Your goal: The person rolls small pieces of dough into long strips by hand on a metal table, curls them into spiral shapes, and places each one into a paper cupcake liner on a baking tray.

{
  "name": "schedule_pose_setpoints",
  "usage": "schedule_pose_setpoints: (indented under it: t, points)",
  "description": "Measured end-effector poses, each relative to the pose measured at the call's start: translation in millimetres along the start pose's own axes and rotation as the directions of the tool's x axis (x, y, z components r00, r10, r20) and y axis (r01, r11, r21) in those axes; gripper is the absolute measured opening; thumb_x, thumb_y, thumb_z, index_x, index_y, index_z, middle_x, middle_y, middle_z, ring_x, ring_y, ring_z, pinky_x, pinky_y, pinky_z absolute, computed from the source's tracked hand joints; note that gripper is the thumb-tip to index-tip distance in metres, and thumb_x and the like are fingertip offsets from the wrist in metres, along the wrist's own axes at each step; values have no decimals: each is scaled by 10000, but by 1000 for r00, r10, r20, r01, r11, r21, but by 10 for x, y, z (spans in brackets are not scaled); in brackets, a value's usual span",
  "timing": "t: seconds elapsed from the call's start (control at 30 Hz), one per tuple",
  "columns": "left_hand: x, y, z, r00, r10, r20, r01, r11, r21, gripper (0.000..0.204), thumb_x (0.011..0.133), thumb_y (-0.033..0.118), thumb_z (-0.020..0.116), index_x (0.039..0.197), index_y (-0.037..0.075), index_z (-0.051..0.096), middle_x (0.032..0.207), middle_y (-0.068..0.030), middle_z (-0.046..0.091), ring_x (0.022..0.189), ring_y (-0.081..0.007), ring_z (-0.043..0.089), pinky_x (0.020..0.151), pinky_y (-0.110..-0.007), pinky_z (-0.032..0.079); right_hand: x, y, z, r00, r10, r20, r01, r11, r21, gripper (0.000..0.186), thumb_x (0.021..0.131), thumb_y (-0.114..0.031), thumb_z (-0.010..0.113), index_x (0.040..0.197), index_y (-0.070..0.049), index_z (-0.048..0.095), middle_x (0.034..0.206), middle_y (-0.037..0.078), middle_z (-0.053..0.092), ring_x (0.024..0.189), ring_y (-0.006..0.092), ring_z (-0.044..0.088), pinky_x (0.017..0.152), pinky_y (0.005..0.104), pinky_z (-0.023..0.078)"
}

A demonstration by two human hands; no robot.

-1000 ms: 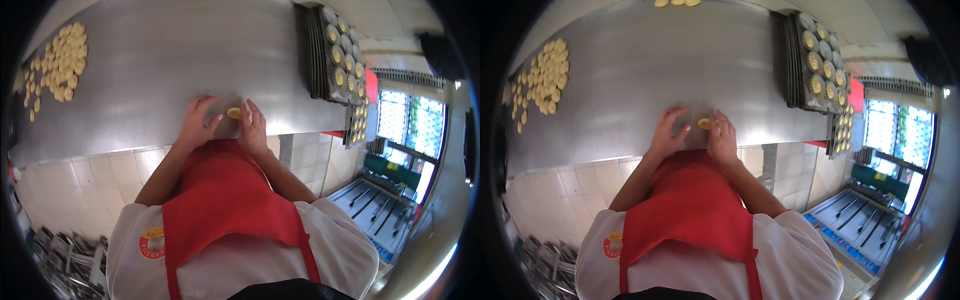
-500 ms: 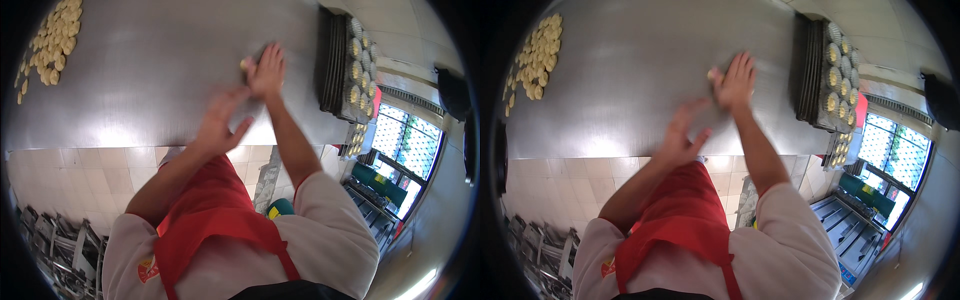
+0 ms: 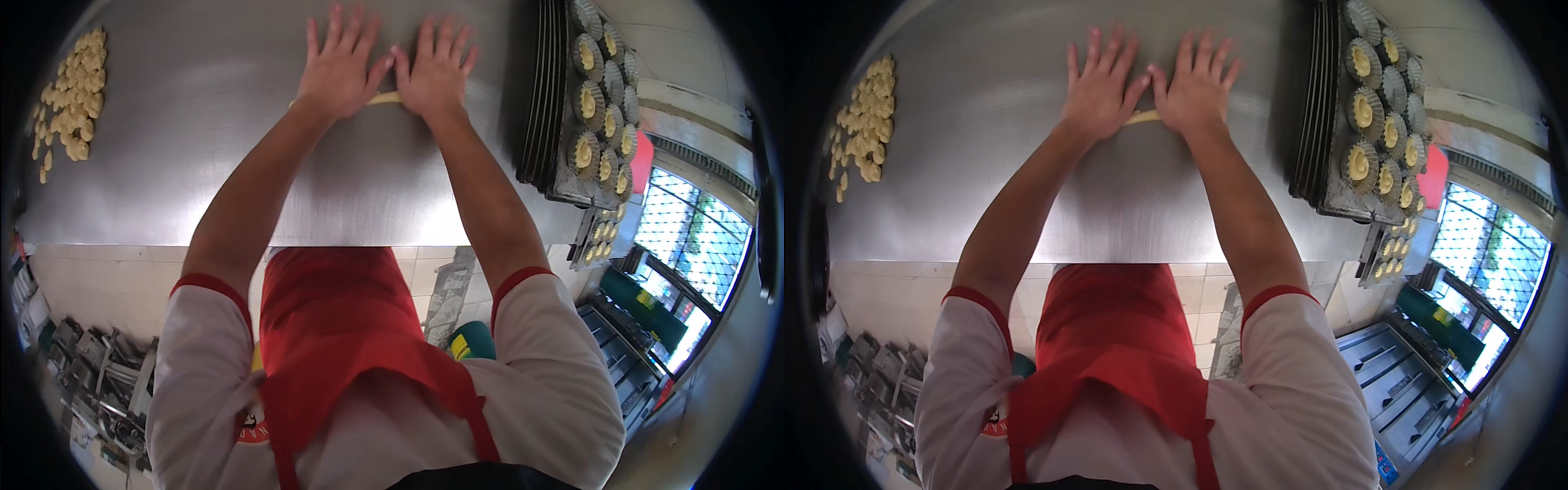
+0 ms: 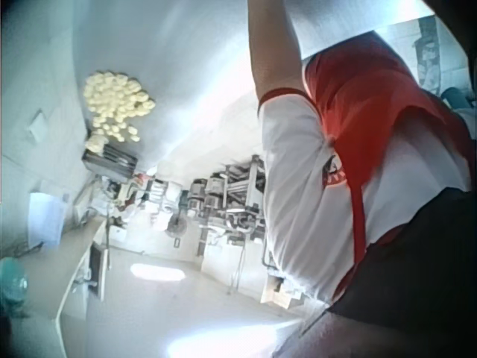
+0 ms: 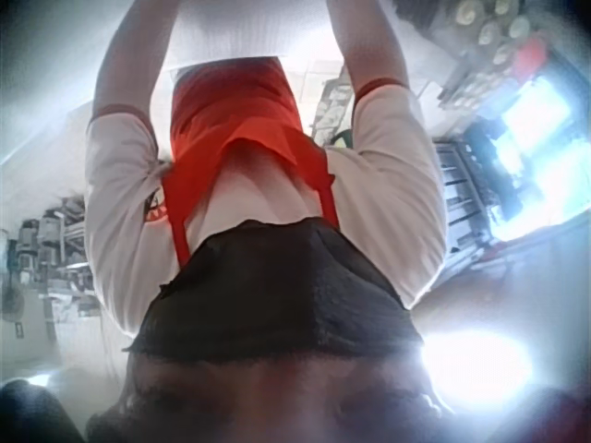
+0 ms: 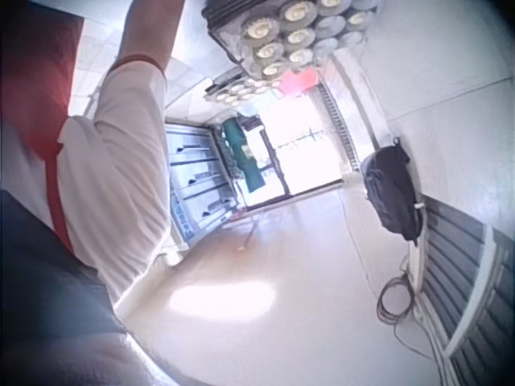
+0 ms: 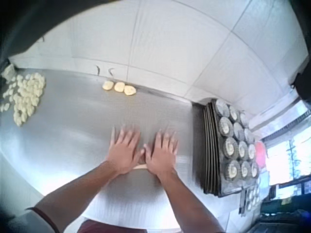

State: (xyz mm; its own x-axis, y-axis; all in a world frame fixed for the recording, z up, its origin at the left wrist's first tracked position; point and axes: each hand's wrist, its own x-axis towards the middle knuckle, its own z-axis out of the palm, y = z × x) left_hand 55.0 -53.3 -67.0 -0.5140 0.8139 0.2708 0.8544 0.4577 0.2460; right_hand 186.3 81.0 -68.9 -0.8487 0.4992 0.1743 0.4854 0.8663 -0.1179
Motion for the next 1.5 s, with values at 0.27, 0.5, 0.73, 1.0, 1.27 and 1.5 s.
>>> schedule_pose_setpoints:
  t: [0.27,0.5,0.73,1.0,1.27,1.5]
  points:
    - [-2132,706,-738,845,-64,532,113,992,-61,748,1060,442,572,1711,182,311,1765,-236,217,1600,-550,181,1280,-673,200,-2144,16,-734,865,-197,462,80,962,260,809,1022,-433,631,1673,-49,341,1753,266,207,1594,541,206,1264,676,205]
    - [-193,-383,-43,930,-344,-128,348,937,10,750,1104,577,423,1709,152,299,1723,-332,235,1582,-579,192,1296,-627,177,22,453,-74,999,42,-25,-41,999,34,788,1096,-610,399,1688,-97,315,1738,299,213,1569,600,180,1288,678,114]
    - [-1102,-54,-264,980,-132,151,124,990,64,737,1082,446,515,1680,57,331,1742,-242,287,1602,-501,237,1301,-607,191,-863,361,-121,974,-158,165,149,987,64,691,1110,-498,440,1691,-140,327,1768,141,263,1607,490,216,1303,617,187]
    - [-2145,-285,-947,982,-10,188,43,984,-171,313,931,83,674,1234,62,753,1273,-161,709,1215,-381,656,1047,-505,527,-2032,262,-638,989,134,-69,-119,976,184,243,911,-146,663,1127,-155,773,1328,126,666,1311,341,575,1122,514,421]
    - [-2252,-203,-648,691,-152,707,630,-354,-692,324,904,18,805,1207,29,689,1062,-48,740,923,-182,719,808,-319,598,-2483,-663,-2385,865,-413,285,68,660,749,105,963,-138,700,1036,-97,763,1031,147,711,1005,349,693,905,480,551]
    - [-2199,554,-1347,829,418,371,491,-227,-841,241,874,-59,772,1017,74,629,995,-20,694,865,-140,678,792,-271,555,-1669,-958,-3516,968,-246,-41,243,890,386,172,947,-130,708,1090,-77,789,980,99,783,936,291,731,808,416,573]
